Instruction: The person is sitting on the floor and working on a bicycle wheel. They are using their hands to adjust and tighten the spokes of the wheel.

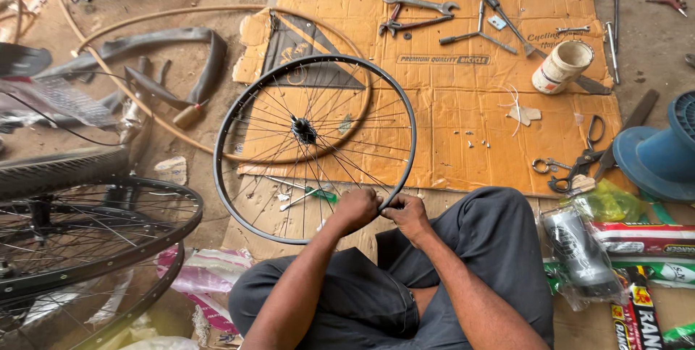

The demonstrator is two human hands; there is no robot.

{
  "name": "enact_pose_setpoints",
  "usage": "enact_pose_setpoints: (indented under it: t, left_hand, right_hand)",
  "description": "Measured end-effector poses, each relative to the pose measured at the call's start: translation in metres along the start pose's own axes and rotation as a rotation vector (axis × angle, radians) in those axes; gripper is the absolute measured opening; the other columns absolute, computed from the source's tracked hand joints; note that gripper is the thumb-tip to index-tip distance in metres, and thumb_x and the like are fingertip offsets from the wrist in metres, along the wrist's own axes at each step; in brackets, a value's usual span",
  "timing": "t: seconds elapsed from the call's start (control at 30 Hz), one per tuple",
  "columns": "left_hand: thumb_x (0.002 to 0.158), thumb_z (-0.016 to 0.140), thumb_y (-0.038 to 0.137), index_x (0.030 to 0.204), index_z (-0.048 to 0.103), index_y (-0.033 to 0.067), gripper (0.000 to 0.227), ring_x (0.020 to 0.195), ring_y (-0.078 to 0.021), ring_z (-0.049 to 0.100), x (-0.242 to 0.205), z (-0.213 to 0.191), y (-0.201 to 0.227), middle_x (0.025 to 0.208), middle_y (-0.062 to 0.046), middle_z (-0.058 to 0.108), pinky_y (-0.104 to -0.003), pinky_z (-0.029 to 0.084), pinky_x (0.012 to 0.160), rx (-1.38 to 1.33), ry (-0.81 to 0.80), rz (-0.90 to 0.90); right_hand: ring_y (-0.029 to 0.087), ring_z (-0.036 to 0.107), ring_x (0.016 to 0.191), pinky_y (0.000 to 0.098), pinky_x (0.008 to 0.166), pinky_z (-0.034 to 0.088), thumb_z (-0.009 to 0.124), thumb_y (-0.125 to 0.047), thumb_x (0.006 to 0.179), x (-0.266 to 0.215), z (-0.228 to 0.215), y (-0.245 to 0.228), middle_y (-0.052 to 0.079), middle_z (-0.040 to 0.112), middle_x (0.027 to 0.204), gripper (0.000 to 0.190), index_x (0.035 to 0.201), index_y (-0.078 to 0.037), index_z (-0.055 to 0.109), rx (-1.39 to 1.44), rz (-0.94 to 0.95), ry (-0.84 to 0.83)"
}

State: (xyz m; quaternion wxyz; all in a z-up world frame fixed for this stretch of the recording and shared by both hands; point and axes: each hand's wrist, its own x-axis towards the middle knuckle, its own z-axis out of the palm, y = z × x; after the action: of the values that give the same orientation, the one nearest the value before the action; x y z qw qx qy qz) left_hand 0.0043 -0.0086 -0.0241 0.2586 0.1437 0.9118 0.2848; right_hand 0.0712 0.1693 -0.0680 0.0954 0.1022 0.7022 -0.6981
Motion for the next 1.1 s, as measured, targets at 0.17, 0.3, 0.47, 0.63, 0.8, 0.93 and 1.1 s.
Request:
enact_pose_setpoints:
  t: [0.17,0.3,0.47,0.63,0.8,0.93,1.1]
  left_hand:
    - [0.093,0.058,0.037,0.096,0.071,0.0026,0.037,0.095,-0.0404,0.069,0.007,0.011,-0.007,0.099,-0.022,0.071,-0.052,0.054,0.087,-0.085,-0.041,0.107]
    - [0.096,0.056,0.042,0.091,0.073,0.0053,0.040,0.092,-0.0448,0.069,0.009,0.013,-0.011,0.093,-0.022,0.072,-0.056,0.053,0.084,0.108,0.057,0.069]
    - [0.093,0.060,0.041,0.078,0.078,0.0060,0.042,0.086,-0.0395,0.071,-0.022,0.021,-0.005,0.086,-0.021,0.074,-0.066,0.039,0.099,0.339,0.119,0.046]
    - [0.085,0.063,0.020,0.082,0.075,0.0073,0.018,0.081,-0.0349,0.073,-0.047,0.009,-0.008,0.085,-0.019,0.073,-0.050,0.055,0.074,0.515,0.205,-0.066]
    - [0.089,0.067,0.021,0.092,0.067,0.0026,0.018,0.068,-0.0376,0.069,-0.050,0.002,0.010,0.072,-0.018,0.071,-0.052,0.051,0.066,0.335,0.346,0.052]
    - [0.087,0.068,0.026,0.085,0.067,0.0027,0.023,0.071,-0.0352,0.071,-0.035,-0.001,0.040,0.076,-0.018,0.070,-0.048,0.054,0.064,0.396,0.163,0.014]
    - [0.082,0.062,0.019,0.087,0.077,0.0116,0.017,0.084,-0.0344,0.071,-0.022,-0.010,0.045,0.088,-0.014,0.072,-0.047,0.056,0.069,0.373,-0.025,-0.017]
  right_hand:
    - [0.011,0.060,0.066,0.0294,0.059,0.049,0.078,-0.003,0.081,-0.005,0.000,-0.009,0.004,0.070,0.074,0.006,0.085,0.000,0.075,-0.003,0.107,-0.009]
    - [0.010,0.063,0.069,0.0283,0.062,0.052,0.081,-0.005,0.080,-0.004,-0.004,-0.019,0.003,0.072,0.076,0.009,0.084,0.000,0.075,-0.160,0.046,-0.075]
    - [0.013,0.066,0.069,0.0287,0.064,0.053,0.080,-0.003,0.080,-0.001,-0.024,-0.027,0.006,0.073,0.075,0.009,0.084,0.003,0.075,-0.226,0.193,-0.208]
    - [0.020,0.067,0.069,0.0335,0.061,0.056,0.060,-0.001,0.091,0.013,-0.043,-0.036,0.010,0.070,0.081,0.012,0.101,0.001,0.066,0.616,0.329,0.175]
    - [0.019,0.067,0.070,0.0326,0.058,0.054,0.059,-0.007,0.098,0.007,-0.023,-0.034,0.011,0.071,0.089,0.017,0.112,0.000,0.066,0.659,0.297,0.102]
    - [0.019,0.068,0.072,0.0331,0.061,0.057,0.058,-0.008,0.099,0.006,-0.021,-0.037,0.013,0.072,0.090,0.021,0.117,0.001,0.066,0.632,0.243,0.120]
    - [0.020,0.069,0.073,0.0331,0.063,0.059,0.060,-0.009,0.099,0.011,-0.021,-0.025,0.013,0.072,0.090,0.019,0.116,-0.002,0.064,0.649,0.194,0.248]
